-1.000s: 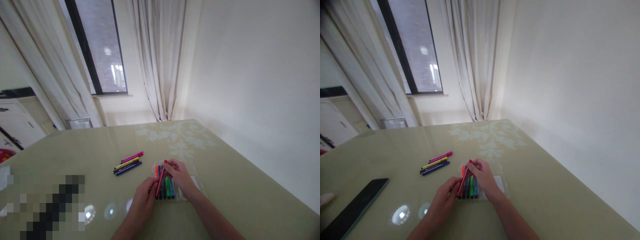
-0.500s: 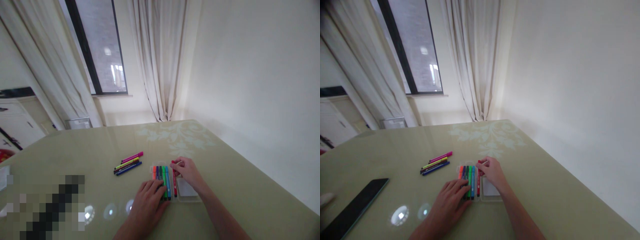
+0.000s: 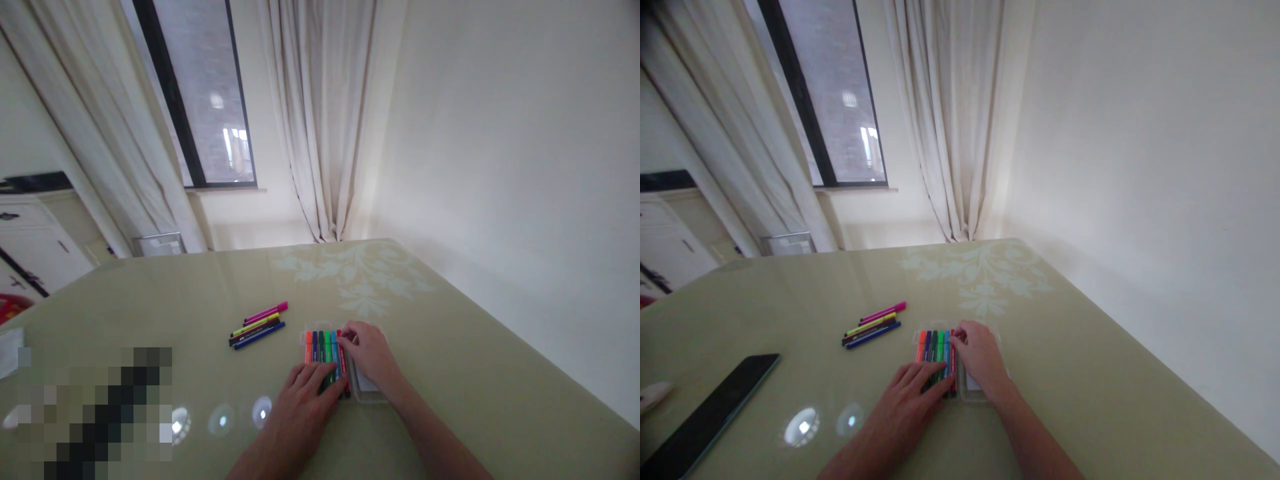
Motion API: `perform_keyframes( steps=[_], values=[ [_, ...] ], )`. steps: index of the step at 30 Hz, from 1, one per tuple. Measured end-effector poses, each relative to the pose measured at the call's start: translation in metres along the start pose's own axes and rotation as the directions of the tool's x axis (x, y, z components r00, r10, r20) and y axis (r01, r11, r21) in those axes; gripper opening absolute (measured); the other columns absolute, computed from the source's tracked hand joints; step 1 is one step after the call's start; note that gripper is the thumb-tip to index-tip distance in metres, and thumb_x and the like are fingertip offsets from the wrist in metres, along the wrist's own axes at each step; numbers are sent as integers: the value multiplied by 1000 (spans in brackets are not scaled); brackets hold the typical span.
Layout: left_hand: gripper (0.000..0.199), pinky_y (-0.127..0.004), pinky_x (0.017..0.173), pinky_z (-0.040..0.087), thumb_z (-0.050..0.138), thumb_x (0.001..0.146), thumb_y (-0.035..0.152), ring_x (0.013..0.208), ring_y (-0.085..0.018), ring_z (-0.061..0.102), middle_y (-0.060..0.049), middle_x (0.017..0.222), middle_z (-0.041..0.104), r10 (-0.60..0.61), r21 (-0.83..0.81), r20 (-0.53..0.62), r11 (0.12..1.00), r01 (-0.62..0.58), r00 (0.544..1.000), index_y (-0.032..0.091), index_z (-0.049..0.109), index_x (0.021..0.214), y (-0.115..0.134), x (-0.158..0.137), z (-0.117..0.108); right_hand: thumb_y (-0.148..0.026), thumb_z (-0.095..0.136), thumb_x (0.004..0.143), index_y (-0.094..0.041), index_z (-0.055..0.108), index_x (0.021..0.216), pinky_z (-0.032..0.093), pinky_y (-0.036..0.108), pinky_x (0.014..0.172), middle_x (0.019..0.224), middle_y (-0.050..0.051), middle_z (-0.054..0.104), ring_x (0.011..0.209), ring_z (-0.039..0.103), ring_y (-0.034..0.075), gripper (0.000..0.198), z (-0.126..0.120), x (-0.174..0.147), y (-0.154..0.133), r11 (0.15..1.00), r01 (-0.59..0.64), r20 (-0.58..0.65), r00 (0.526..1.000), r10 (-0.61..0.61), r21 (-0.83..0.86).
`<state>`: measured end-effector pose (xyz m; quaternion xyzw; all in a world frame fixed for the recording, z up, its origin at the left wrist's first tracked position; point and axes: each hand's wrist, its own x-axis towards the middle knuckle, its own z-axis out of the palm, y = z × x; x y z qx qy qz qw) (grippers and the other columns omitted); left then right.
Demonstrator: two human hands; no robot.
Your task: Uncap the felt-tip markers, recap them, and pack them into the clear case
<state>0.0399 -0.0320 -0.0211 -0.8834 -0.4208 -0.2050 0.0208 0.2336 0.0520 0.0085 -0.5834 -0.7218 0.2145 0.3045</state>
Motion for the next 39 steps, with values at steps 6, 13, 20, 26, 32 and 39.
perform_keyframes(
  steps=[6,13,20,26,32,39],
  values=[
    [46,-44,106,46,58,96,16,125,-25,57,-3,139,62,-41,-57,20,997,42,999,37,59,137,7,3,-6,-15,70,81,-23,73,72,41,31,72,79,5,72,77,64,22,12,-4,-3,-4,994,21,29,999,-18,-104],
    [37,-40,104,48,44,104,29,122,-22,58,-6,136,64,-203,-128,-89,973,191,975,29,59,138,-27,2,-14,-23,66,88,-21,73,79,41,31,73,84,7,72,80,65,22,12,-5,-3,-4,993,32,34,999,-28,-117],
    [38,-51,94,46,39,101,21,116,-34,55,-14,128,65,-642,226,-202,704,673,739,15,60,131,-85,-17,-30,-23,62,90,-20,71,85,42,32,72,85,7,74,77,64,20,11,-5,-3,-5,996,22,-40,999,-25,-85],
    [27,-50,93,46,41,99,23,110,-32,58,-12,113,67,-675,112,-130,718,687,726,17,66,107,-89,-15,-31,-25,59,90,-22,70,86,44,32,69,81,5,73,71,63,19,12,-7,-1,-6,1000,20,-108,994,-18,20],
    [33,-40,85,53,40,101,40,94,-25,66,-8,101,71,-608,-553,-51,678,484,792,20,66,104,-53,5,-25,-38,64,90,-22,75,93,47,30,69,82,3,74,72,64,19,19,1,-5,-20,934,54,43,996,-73,353],
    [39,-33,80,53,43,101,49,87,-23,67,-8,101,74,-540,-733,50,551,398,840,20,69,110,-12,13,-23,-48,69,87,-20,71,87,48,28,72,81,1,69,76,63,18,28,11,-8,-27,722,-35,151,984,-97,691]
  ],
)
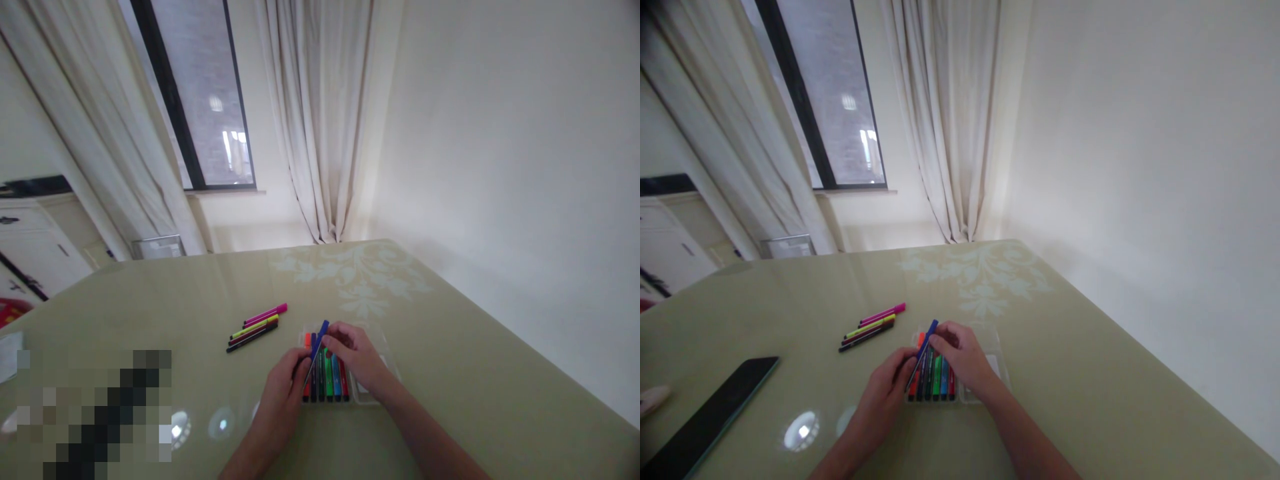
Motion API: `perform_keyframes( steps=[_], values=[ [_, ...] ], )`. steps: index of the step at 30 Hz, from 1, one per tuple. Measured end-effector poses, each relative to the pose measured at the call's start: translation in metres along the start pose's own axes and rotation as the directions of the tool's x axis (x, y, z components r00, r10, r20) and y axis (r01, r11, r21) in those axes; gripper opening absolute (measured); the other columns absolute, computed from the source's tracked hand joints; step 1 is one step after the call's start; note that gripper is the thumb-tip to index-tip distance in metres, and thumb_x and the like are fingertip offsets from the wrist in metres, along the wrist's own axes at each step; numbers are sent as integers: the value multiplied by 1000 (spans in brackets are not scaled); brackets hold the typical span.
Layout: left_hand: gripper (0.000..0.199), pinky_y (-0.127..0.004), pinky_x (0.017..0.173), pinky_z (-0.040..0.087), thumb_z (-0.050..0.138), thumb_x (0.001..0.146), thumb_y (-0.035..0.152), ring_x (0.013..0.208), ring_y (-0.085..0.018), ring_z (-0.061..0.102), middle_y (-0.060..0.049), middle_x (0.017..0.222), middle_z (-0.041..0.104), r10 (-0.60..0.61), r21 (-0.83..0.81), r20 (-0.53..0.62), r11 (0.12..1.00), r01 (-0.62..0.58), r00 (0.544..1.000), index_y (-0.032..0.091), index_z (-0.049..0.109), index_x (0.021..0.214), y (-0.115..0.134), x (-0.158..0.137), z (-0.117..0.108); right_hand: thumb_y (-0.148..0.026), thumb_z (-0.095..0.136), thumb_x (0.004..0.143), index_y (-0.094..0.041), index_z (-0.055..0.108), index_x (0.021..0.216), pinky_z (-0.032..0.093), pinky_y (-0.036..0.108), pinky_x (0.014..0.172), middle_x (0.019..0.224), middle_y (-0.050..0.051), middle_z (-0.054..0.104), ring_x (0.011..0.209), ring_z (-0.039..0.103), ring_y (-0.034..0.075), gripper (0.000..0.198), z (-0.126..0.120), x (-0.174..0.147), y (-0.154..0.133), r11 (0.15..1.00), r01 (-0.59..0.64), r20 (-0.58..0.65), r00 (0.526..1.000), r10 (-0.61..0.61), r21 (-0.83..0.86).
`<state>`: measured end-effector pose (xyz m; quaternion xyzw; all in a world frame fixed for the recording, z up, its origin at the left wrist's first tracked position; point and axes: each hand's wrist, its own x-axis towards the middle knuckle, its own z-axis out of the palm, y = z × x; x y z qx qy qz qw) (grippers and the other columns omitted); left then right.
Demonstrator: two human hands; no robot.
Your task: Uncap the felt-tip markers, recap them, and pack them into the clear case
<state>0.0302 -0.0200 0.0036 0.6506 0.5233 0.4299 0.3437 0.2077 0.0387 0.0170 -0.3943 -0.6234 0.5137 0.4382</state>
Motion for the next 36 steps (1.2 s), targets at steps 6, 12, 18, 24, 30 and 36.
perform_keyframes(
  steps=[6,12,18,24,30,36],
  values=[
    [41,-33,80,55,45,102,50,87,-23,68,-8,104,75,5,-36,12,999,-4,1000,21,71,114,-2,-2,5,-58,76,79,-20,67,87,51,28,67,78,0,71,69,66,16,40,3,0,3,976,-94,7,996,94,195],
    [37,-32,84,56,43,105,41,92,-21,69,-9,109,75,133,95,32,986,-135,991,23,70,121,-3,-4,6,-51,81,76,-20,66,94,51,28,67,78,1,73,69,67,16,39,0,0,0,967,-97,-34,994,108,236],
    [46,-44,110,46,57,99,33,129,-26,57,-6,143,62,389,483,321,717,-502,864,31,53,145,-7,-11,5,-53,78,75,-18,67,96,42,26,55,68,1,70,62,65,17,43,-32,10,-2,995,-55,-244,967,73,83],
    [52,-47,107,46,66,94,42,127,-28,57,-5,143,62,318,604,345,645,-468,883,32,53,143,-8,-12,3,-48,74,75,-18,66,93,41,25,53,71,4,74,64,71,19,36,-55,10,1,981,-186,-241,956,168,-56],
    [56,-47,104,46,74,87,44,119,-30,59,-9,133,65,298,650,302,631,-424,906,26,57,138,-4,-12,0,-37,75,76,-18,64,93,45,24,51,66,1,73,57,70,17,27,-43,7,16,945,-277,-164,954,249,-174],
    [46,-40,107,46,61,97,22,124,-23,57,-2,141,61,410,607,419,537,-585,810,33,53,141,-5,-14,9,-22,72,81,-19,64,92,50,24,55,66,-1,71,56,68,15,15,-34,7,23,928,-263,-121,963,239,-262]
  ],
)
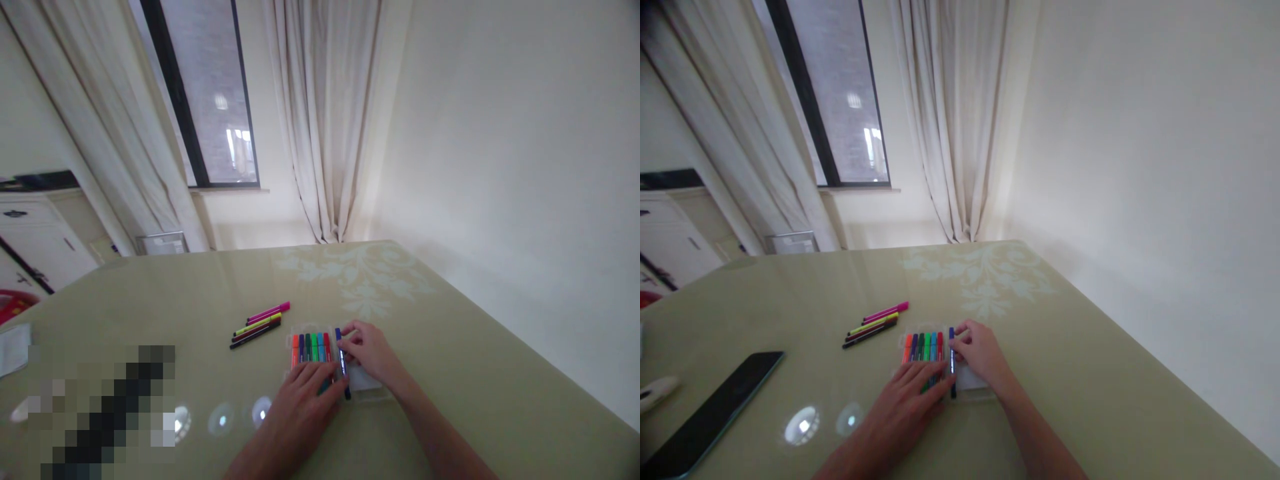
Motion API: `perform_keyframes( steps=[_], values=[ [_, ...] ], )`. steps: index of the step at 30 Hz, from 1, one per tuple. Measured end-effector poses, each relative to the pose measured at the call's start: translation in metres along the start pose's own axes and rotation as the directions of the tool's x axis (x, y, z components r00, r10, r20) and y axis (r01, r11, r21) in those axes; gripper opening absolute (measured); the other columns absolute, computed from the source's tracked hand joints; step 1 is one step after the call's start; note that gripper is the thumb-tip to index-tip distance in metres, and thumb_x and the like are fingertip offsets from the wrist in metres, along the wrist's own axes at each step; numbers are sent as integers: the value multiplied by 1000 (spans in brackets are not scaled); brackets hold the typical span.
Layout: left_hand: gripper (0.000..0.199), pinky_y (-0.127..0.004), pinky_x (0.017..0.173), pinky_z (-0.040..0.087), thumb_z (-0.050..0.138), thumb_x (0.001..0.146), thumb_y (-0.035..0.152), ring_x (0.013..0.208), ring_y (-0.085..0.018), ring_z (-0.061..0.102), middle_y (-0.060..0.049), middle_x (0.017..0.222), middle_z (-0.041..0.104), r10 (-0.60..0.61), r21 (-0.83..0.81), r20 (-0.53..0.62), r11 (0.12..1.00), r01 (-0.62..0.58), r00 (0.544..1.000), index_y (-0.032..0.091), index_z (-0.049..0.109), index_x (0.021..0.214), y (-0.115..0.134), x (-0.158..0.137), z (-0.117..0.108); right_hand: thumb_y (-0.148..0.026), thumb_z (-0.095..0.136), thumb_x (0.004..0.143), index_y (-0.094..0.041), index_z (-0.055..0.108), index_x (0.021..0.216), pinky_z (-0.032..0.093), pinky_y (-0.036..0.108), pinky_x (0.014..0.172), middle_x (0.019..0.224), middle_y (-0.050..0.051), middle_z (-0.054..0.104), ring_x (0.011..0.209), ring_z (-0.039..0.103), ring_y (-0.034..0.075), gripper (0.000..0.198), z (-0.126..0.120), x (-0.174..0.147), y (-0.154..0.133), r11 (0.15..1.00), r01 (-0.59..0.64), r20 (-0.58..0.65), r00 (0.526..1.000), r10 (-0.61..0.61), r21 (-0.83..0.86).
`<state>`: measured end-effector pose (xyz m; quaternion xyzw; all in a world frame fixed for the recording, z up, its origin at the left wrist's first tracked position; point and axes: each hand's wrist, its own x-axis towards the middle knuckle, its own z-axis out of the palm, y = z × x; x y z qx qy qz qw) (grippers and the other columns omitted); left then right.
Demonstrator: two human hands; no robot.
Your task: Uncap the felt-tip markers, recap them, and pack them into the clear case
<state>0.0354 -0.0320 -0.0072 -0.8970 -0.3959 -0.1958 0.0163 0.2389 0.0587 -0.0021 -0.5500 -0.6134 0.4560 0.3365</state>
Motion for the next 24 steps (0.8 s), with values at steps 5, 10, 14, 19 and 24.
perform_keyframes(
  steps=[5,10,14,19,24],
  values=[
    [37,-38,104,48,55,101,21,122,-23,58,-1,138,63,31,28,-11,999,-31,999,31,57,137,1,0,8,-12,70,82,-19,65,88,47,24,59,65,-2,69,58,65,13,10,4,-4,-7,982,38,-23,999,-43,-185],
    [37,-40,105,49,56,100,23,121,-22,58,-1,137,64,-8,-3,-1,1000,8,1000,32,58,136,7,1,6,-14,74,80,-20,69,84,43,26,66,73,0,72,70,65,15,9,4,-8,-11,912,95,-52,991,-126,-399],
    [41,-39,106,49,59,99,29,123,-21,58,-1,139,63,-29,-70,-16,997,28,999,33,56,140,3,2,1,-16,74,81,-19,71,85,42,26,67,74,0,72,70,63,15,6,2,-9,-11,902,99,-36,991,-126,-419],
    [34,-41,103,49,42,104,25,119,-23,59,-6,132,66,-381,1,-182,922,387,907,25,63,131,-40,-5,-7,-22,70,87,-19,72,85,41,27,68,77,2,72,73,63,16,4,0,-9,-15,894,112,-65,986,-155,-435],
    [35,-45,93,48,40,101,18,114,-31,58,-13,125,66,-699,286,-220,621,730,681,15,62,128,-79,-22,-22,-25,68,88,-20,71,83,40,27,66,77,3,72,71,63,16,8,2,-9,-16,894,120,-91,980,-176,-433]
  ],
)
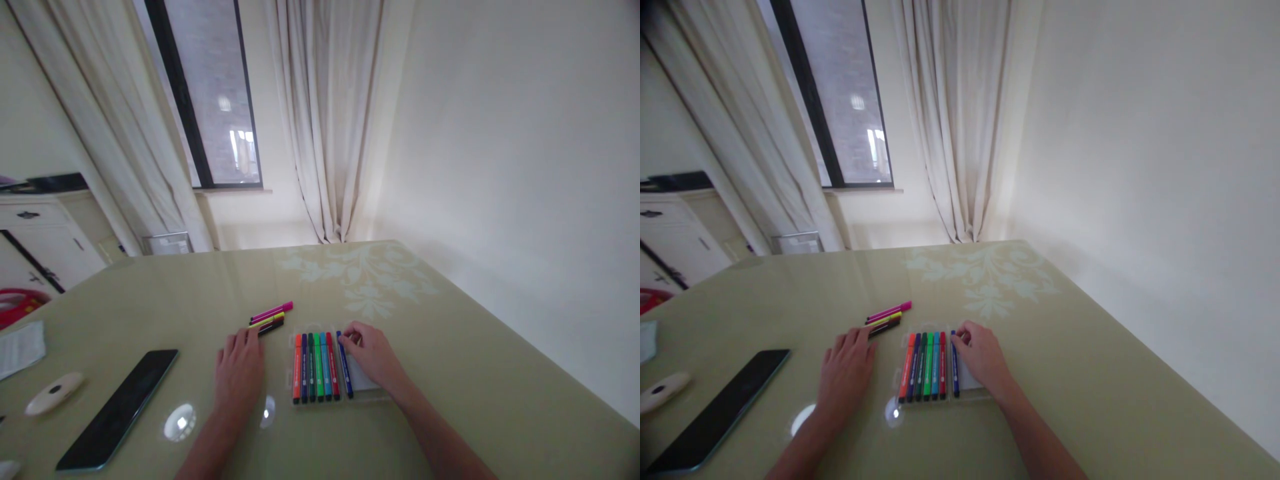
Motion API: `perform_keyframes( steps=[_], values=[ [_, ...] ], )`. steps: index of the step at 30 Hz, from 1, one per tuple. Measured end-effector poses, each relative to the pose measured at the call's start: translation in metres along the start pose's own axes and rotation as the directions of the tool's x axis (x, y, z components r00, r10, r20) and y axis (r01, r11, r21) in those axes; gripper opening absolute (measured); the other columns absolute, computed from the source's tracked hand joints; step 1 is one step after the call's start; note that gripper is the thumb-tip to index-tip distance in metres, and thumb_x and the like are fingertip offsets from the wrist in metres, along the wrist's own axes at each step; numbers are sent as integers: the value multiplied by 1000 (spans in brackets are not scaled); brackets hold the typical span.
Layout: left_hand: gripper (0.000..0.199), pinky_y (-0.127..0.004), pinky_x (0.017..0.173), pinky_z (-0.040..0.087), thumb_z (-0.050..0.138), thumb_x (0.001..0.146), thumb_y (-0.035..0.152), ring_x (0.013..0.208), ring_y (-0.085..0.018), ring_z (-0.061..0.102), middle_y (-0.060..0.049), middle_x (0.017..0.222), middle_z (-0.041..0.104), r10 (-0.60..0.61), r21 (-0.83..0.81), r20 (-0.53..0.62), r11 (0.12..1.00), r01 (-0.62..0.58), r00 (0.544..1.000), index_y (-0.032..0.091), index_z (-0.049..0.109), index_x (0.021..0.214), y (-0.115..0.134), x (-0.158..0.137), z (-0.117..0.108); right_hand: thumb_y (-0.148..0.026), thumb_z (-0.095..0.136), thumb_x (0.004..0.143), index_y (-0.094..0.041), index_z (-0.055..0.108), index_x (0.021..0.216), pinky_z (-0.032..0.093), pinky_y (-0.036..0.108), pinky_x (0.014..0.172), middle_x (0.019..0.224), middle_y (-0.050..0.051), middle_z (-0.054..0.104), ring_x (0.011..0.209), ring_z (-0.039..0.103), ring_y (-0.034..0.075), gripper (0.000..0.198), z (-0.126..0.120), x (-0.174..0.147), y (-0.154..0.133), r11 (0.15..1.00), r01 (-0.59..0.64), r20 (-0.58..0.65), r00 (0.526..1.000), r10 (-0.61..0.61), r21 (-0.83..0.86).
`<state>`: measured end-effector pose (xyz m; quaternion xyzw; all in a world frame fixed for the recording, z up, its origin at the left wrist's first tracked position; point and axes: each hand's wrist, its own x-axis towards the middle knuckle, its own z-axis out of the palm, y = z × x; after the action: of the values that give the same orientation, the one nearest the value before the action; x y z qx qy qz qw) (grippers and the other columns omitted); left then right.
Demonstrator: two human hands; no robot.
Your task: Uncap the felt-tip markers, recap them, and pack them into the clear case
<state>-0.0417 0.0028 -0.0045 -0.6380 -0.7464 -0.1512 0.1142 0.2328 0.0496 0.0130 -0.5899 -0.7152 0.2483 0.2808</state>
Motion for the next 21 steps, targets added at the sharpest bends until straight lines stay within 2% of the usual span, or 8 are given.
perform_keyframes(
  steps=[2,5,8,10,12,15,18,21],
  values=[
    [32,-43,90,48,41,100,19,110,-30,59,-13,119,66,-35,58,46,998,33,998,15,64,122,-8,2,-1,-24,67,89,-20,71,83,40,27,65,76,3,72,70,63,16,8,1,0,1,1000,9,-15,1000,-9,11],
    [27,-43,88,47,43,100,24,105,-30,59,-12,111,65,-41,49,74,998,38,996,16,67,109,-13,3,-1,-24,66,89,-19,71,82,40,27,65,74,2,72,69,62,16,10,3,1,2,999,27,-34,999,-26,29],
    [27,-46,88,47,42,99,28,103,-31,59,-12,108,66,-32,-138,54,990,39,998,17,68,101,-10,6,1,-26,66,89,-19,71,82,41,27,66,74,2,71,69,62,16,11,4,0,-1,995,55,-39,998,-52,79],
    [28,-44,88,48,43,99,32,101,-30,60,-11,107,69,-4,-403,48,915,24,999,18,66,102,-1,6,0,-29,66,90,-19,73,85,42,27,64,75,2,71,67,60,15,13,6,-2,-6,985,73,-13,997,-72,156],
    [30,-39,83,51,43,99,39,94,-26,64,-9,103,71,48,-661,84,750,19,995,19,65,103,15,2,-4,-35,67,89,-20,74,92,43,26,64,80,2,73,67,60,15,17,8,-5,-13,964,90,24,995,-100,251],
    [30,-33,74,51,47,100,45,85,-22,66,-5,96,73,194,-820,148,572,11,970,22,66,105,42,-11,-12,-41,69,89,-20,74,98,46,26,65,85,2,73,71,61,15,24,13,-10,-22,906,114,66,986,-154,408],
    [29,-32,74,53,49,101,44,83,-21,66,-5,97,74,270,-847,146,532,-21,952,23,66,108,61,-25,-14,-45,66,89,-19,74,95,48,28,69,84,3,72,76,64,17,28,15,-9,-24,812,96,93,979,-181,576],
    [28,-35,87,55,45,104,38,98,-22,68,-7,110,74,363,-782,57,595,-184,930,23,66,117,67,-35,-10,-52,66,86,-18,72,111,50,29,65,87,5,74,76,67,19,42,5,-1,-17,742,40,41,995,-92,669]
  ],
)
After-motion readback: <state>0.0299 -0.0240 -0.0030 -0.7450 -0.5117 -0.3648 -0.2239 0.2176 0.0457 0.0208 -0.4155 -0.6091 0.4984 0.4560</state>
